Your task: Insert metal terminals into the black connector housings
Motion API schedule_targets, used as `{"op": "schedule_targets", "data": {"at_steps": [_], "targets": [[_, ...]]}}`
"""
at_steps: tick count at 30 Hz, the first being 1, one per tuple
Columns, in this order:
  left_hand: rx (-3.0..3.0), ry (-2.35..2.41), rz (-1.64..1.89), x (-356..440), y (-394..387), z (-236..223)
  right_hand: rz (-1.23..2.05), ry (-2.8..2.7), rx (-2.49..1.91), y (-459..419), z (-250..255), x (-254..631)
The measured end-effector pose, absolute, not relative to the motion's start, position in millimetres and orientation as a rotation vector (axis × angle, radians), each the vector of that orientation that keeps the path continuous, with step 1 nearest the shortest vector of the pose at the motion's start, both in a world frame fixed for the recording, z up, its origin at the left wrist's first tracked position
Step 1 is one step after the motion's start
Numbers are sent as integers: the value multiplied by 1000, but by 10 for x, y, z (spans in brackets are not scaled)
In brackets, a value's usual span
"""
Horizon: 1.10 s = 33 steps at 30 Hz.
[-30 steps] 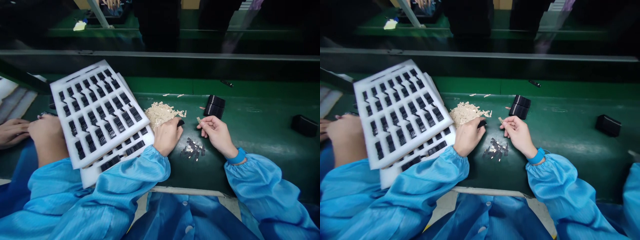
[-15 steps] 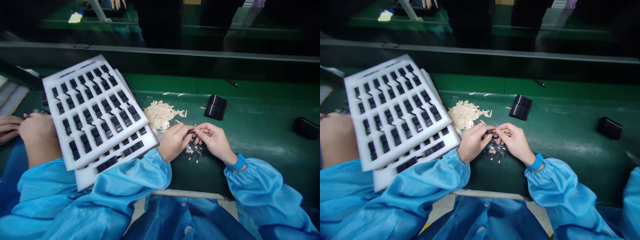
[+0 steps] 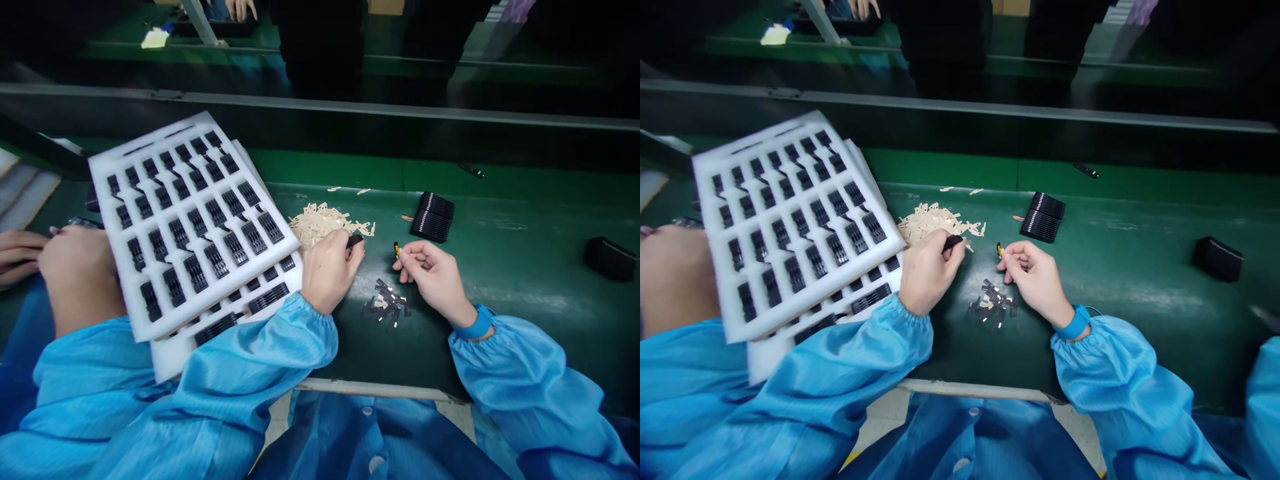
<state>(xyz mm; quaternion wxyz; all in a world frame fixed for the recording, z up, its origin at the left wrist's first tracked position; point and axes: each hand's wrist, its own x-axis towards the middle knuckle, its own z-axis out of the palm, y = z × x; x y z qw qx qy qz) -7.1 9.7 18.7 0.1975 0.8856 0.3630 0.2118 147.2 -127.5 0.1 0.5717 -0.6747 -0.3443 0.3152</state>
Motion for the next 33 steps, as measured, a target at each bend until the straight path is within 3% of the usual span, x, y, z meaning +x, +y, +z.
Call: {"op": "schedule_targets", "data": {"at_steps": [8,16,33], "targets": [[2083,559,351,-41,48,186,618,-1075,-1706,-1299,-1,1444],[2129,628,415,-20,13,125,291,-1172,-1770,-1302,59,1423],[2152,531,349,-29,-32,183,748,-1082,-1674,-1322,22,1472]]}}
